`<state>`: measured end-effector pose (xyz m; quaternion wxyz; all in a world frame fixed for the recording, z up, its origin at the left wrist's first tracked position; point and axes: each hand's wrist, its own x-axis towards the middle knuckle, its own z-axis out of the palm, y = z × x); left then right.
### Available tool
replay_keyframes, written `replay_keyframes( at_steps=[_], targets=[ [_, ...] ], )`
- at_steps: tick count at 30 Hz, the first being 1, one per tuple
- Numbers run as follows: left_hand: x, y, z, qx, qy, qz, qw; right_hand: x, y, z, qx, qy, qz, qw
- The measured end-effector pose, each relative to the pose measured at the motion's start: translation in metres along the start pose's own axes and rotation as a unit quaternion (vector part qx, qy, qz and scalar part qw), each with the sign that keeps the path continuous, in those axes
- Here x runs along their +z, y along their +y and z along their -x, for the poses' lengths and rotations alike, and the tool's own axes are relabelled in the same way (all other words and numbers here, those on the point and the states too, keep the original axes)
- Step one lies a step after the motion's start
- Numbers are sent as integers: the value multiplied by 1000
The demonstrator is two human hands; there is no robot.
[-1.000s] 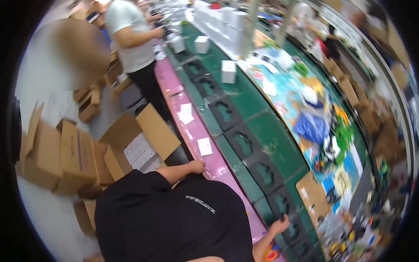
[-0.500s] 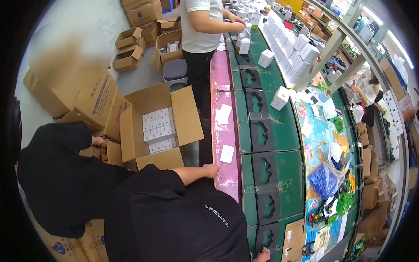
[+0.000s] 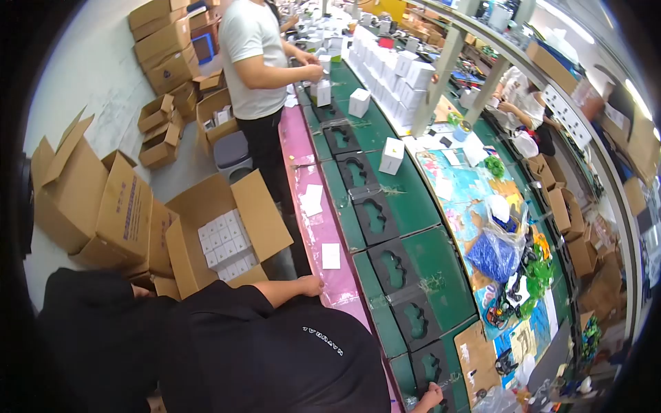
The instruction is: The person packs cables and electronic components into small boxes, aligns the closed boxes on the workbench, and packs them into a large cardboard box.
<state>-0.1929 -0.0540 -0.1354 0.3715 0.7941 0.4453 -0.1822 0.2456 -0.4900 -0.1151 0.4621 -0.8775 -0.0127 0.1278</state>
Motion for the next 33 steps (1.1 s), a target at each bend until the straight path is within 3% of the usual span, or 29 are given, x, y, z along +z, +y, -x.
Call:
replay_keyframes(
  at_steps=[17,25,30,33],
  targets=[
    [-8,-2,-8,21,-51,-59,997,-5,-14,24,-39,39,46,997],
    [-6,-2,-5,11,-39,-39,998,-8,-19,23,40,78,51,995],
    [12,-17,-20,39,-25,-52,998,-18,-10,13,29,53,43,997],
    [12,-11,-14,1,-15,-49,999,-21,1,12,13,15,48,999]
  ],
)
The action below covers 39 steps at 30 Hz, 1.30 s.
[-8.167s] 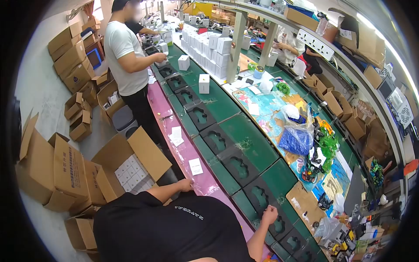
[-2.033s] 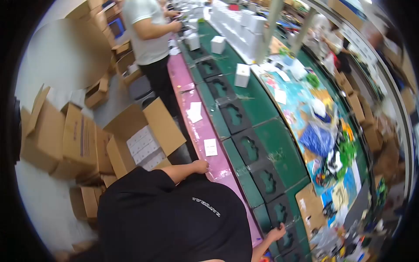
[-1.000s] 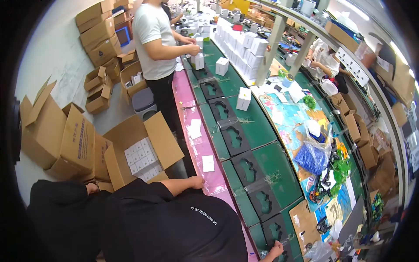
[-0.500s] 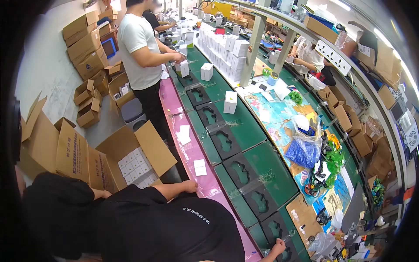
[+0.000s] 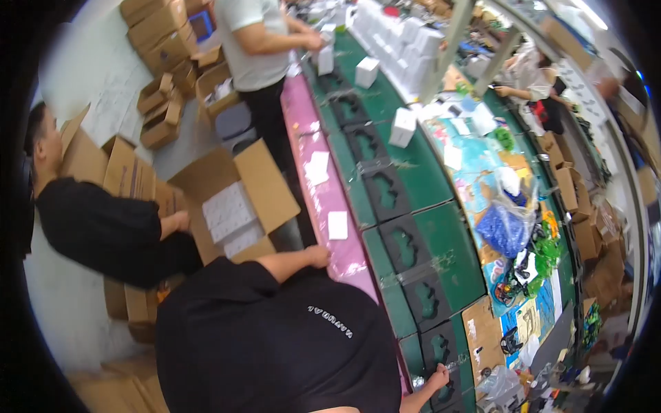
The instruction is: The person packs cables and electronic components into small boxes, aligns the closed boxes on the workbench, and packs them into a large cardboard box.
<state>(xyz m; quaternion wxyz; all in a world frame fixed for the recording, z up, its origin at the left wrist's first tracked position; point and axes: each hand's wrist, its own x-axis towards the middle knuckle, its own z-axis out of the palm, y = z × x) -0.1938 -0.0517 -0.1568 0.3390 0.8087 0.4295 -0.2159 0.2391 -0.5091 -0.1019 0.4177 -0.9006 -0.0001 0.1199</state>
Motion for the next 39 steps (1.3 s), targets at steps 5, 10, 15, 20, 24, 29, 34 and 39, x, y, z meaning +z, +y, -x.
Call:
replay_keyframes(
  at_steps=[5,10,15,20,24,29,34,39],
  targets=[
    [5,10,22,-22,71,106,992,-12,-25,9,-7,-20,92,996],
    [15,17,38,-75,192,214,955,-18,-52,15,2,-47,154,987],
    [10,13,41,-89,164,235,954,-27,-31,-3,67,-81,89,991],
    [7,4,41,-60,162,223,959,-24,-41,14,72,7,138,988],
    [-1,1,36,-32,127,178,975,-25,-62,33,30,-16,109,994],
    [-22,4,48,-28,91,152,984,-20,-46,36,19,34,65,997],
    [-32,5,44,-16,31,83,996,-17,-11,15,5,78,99,992],
    [-39,-4,27,-4,2,47,999,-11,6,9,15,97,162,982]
  ],
)
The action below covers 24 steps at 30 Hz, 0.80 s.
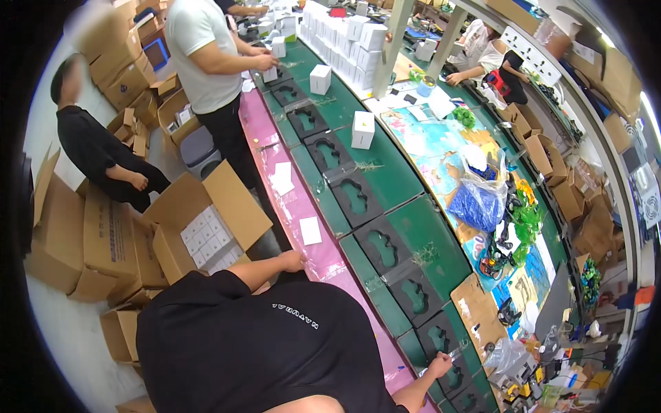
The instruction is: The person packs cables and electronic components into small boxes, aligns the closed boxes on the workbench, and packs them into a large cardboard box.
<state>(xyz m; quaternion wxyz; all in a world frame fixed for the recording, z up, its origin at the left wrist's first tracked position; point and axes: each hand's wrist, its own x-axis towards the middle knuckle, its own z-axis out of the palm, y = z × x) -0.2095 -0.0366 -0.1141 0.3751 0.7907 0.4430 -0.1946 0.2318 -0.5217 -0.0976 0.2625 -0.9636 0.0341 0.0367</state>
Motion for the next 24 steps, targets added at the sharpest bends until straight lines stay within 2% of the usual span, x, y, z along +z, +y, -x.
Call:
replay_keyframes(
  at_steps=[2,5,10,13,16,19,21,23,24],
  targets=[
    [0,-3,-5,10,-2,-9,1000,1,-17,11,5,52,26,998],
    [2,-4,-7,17,0,-17,1000,9,-7,3,7,36,13,999],
    [9,-4,-10,10,11,-13,1000,13,-12,8,11,86,45,995],
    [11,-4,-13,-5,10,3,1000,3,-18,14,29,77,51,995],
    [16,-5,-12,-18,19,25,999,4,-4,5,0,31,29,999],
    [20,-13,-18,-16,19,23,999,5,10,-9,-25,45,11,999],
    [22,-12,-17,-29,41,33,998,1,-8,-3,-55,69,-11,996],
    [19,-5,-8,-36,39,32,998,0,-56,23,-53,215,-25,975],
    [17,-3,-6,-46,40,32,998,8,-68,29,-77,206,-39,975]
  ],
)
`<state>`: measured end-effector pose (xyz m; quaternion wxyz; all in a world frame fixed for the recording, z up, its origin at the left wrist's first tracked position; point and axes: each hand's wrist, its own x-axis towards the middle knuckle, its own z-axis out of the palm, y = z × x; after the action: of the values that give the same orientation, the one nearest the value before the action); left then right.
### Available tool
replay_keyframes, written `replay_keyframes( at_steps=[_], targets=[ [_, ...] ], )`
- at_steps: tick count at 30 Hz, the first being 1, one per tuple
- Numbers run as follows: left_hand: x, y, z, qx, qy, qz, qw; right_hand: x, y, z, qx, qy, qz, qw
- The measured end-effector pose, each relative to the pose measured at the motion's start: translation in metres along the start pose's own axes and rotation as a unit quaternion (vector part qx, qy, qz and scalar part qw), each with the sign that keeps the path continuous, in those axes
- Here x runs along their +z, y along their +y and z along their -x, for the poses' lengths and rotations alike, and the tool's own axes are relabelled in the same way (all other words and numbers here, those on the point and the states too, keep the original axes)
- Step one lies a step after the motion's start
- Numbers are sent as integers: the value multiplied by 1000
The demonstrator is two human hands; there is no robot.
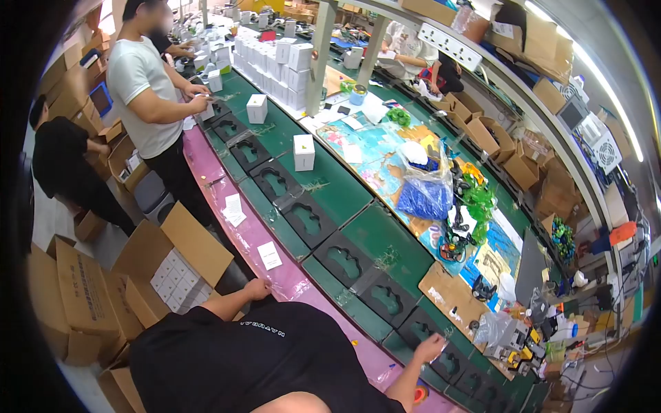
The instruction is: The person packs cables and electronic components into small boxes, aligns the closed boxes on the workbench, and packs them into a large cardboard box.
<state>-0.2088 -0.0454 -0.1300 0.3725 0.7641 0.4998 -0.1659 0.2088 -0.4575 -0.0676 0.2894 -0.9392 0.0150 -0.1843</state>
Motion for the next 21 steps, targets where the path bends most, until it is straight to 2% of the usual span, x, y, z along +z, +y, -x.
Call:
replay_keyframes(
  at_steps=[3,7,9,21],
  targets=[
    [5,-2,-4,13,4,-10,1000,23,-40,34,-80,-60,-96,990],
    [8,-12,-14,39,-14,-27,999,24,-87,80,-55,-175,-11,983],
    [9,-16,-16,48,-6,-9,999,40,-80,86,-32,-131,-10,991],
    [16,-28,-42,75,-32,-55,995,35,-74,78,-28,-148,-6,988]
  ],
)
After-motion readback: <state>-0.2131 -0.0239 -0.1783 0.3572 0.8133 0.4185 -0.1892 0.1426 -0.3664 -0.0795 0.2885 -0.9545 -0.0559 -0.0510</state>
